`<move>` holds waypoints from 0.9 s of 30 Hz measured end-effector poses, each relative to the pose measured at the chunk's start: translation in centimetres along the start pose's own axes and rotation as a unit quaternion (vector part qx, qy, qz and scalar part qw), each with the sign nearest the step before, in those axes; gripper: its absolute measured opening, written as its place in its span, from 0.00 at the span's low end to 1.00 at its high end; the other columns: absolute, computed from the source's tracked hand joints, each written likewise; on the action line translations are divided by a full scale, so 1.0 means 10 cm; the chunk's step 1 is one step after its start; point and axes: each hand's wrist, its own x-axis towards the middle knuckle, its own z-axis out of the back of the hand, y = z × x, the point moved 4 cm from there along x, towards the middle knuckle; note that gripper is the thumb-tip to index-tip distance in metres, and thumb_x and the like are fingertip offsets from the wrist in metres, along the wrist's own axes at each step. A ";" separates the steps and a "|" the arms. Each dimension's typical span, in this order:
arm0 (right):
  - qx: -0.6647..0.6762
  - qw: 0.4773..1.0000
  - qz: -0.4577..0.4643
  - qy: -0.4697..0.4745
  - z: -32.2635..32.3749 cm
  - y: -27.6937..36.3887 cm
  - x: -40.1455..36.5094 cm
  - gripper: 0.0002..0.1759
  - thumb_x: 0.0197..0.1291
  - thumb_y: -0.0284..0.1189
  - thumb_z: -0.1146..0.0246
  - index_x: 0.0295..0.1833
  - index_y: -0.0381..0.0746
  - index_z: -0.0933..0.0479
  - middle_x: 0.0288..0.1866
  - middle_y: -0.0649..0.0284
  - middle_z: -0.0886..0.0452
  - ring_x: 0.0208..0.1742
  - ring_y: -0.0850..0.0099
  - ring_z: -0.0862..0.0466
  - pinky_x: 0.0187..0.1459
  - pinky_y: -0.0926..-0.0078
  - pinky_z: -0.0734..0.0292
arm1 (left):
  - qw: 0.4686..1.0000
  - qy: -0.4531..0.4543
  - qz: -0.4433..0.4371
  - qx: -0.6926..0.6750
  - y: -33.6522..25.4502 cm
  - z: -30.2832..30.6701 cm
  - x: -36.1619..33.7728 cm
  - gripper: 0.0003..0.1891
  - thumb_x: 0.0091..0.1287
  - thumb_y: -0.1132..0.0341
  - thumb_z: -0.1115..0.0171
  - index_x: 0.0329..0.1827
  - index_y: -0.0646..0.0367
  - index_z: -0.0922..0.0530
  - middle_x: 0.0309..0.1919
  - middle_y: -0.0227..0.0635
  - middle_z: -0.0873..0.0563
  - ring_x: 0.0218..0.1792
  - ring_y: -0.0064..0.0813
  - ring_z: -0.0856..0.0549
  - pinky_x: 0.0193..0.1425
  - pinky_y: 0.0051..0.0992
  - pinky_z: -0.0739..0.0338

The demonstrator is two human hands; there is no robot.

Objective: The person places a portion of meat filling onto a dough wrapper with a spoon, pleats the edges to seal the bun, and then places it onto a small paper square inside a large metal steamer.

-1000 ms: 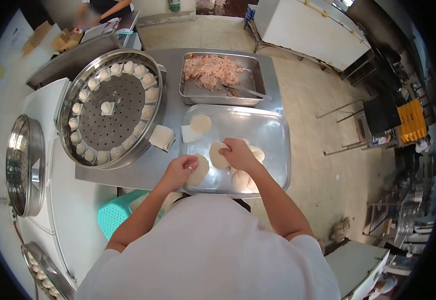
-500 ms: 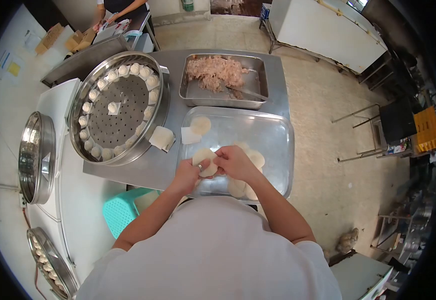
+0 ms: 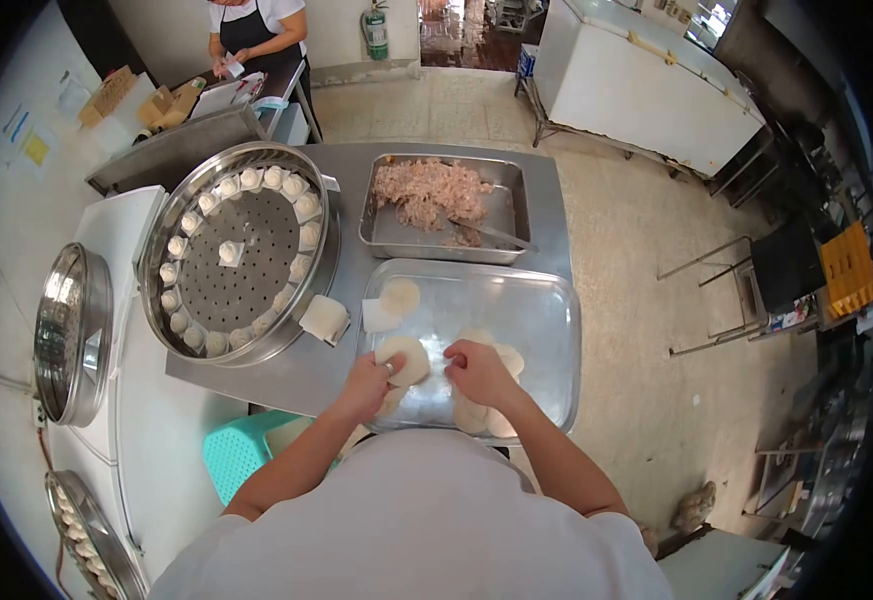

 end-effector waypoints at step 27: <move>-0.391 0.877 0.178 0.215 -1.30 0.64 0.57 0.18 0.53 0.26 0.34 0.52 0.34 0.19 0.51 0.48 0.17 0.59 0.52 0.19 0.59 0.60 0.21 | 0.972 -0.122 -0.059 -0.193 -0.06 1.08 -0.57 0.17 0.76 0.68 0.33 0.62 0.70 0.21 0.55 0.43 0.12 0.53 0.37 0.10 0.59 0.38 0.12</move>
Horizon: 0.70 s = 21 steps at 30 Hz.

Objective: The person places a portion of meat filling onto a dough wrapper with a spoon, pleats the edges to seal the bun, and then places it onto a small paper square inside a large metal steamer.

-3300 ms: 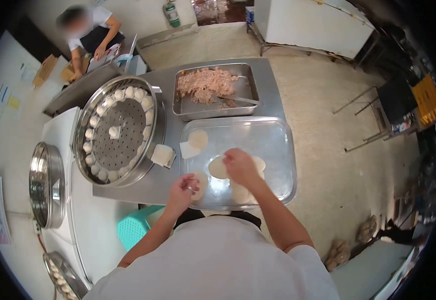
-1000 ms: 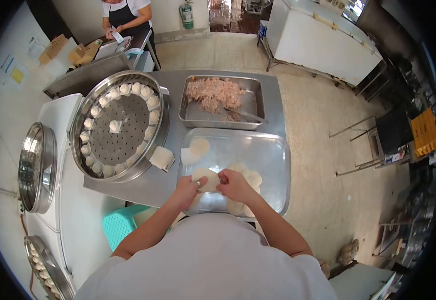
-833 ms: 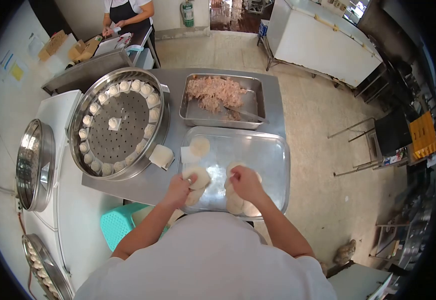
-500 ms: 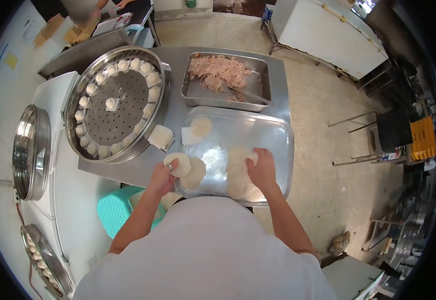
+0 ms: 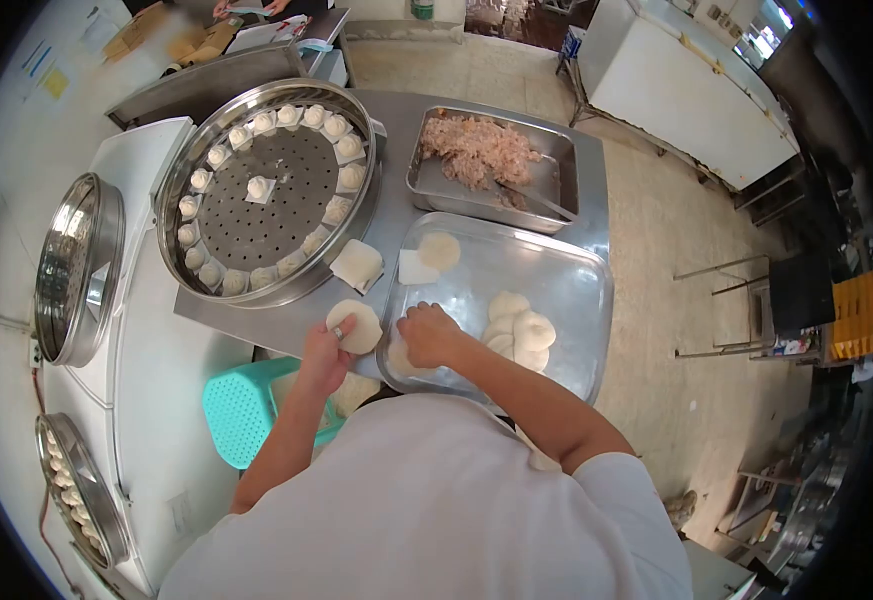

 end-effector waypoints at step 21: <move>0.156 0.929 -0.142 -0.303 0.43 -1.01 -0.72 0.18 0.57 0.26 0.32 0.55 0.37 0.17 0.60 0.49 0.18 0.63 0.48 0.21 0.64 0.55 0.22 | 0.996 0.065 0.048 0.021 0.28 -0.23 0.13 0.20 0.77 0.66 0.34 0.65 0.69 0.23 0.55 0.42 0.12 0.55 0.36 0.11 0.62 0.34 0.14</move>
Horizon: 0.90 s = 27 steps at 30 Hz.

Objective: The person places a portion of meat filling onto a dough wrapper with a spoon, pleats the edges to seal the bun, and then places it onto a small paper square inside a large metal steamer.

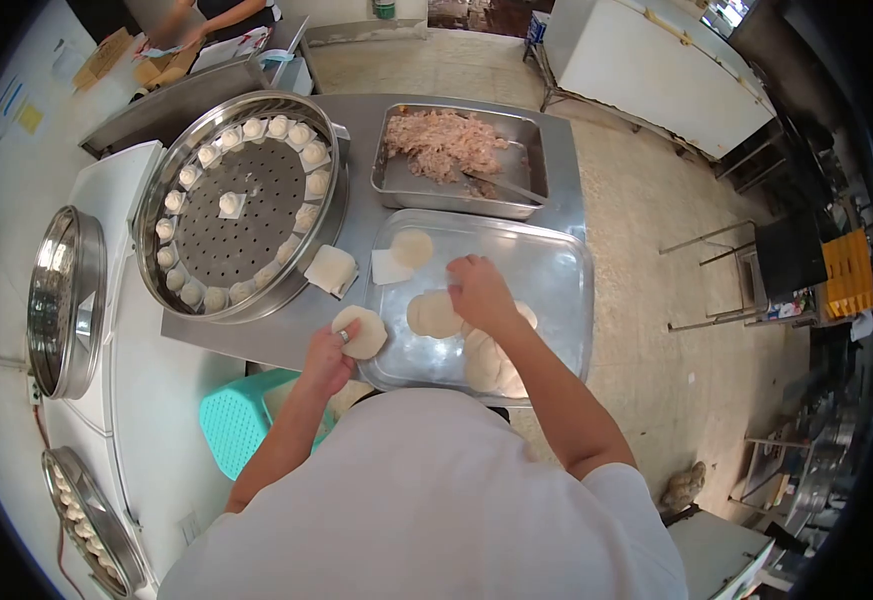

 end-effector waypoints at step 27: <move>0.448 0.871 -0.177 0.097 0.21 0.58 -0.35 0.11 0.74 0.29 0.33 0.49 0.30 0.16 0.36 0.62 0.13 0.34 0.77 0.14 0.35 0.77 0.16 | 0.981 0.166 0.014 0.099 -0.20 -0.82 0.00 0.18 0.77 0.65 0.33 0.61 0.71 0.18 0.52 0.41 0.10 0.51 0.31 0.11 0.56 0.31 0.16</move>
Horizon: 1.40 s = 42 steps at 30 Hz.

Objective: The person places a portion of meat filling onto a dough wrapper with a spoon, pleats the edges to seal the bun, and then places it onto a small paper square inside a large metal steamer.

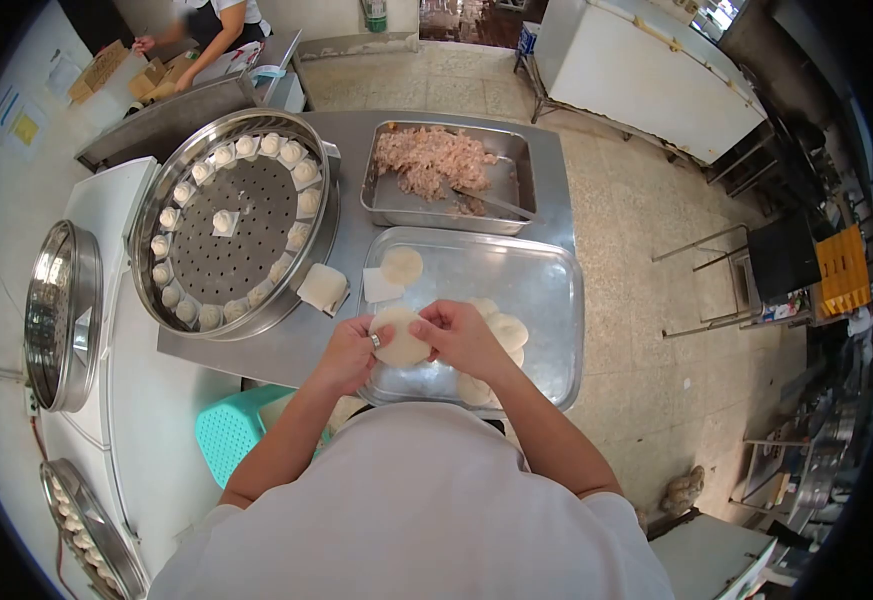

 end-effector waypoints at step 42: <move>-0.730 0.680 0.035 -0.054 1.24 0.76 2.07 0.12 0.62 0.27 0.38 0.44 0.41 0.10 0.48 0.52 0.09 0.51 0.53 0.08 0.49 0.54 0.12 | 0.974 0.051 0.076 -0.206 0.09 0.35 0.00 0.31 0.75 0.54 0.32 0.71 0.70 0.27 0.65 0.44 0.16 0.64 0.38 0.15 0.71 0.37 0.21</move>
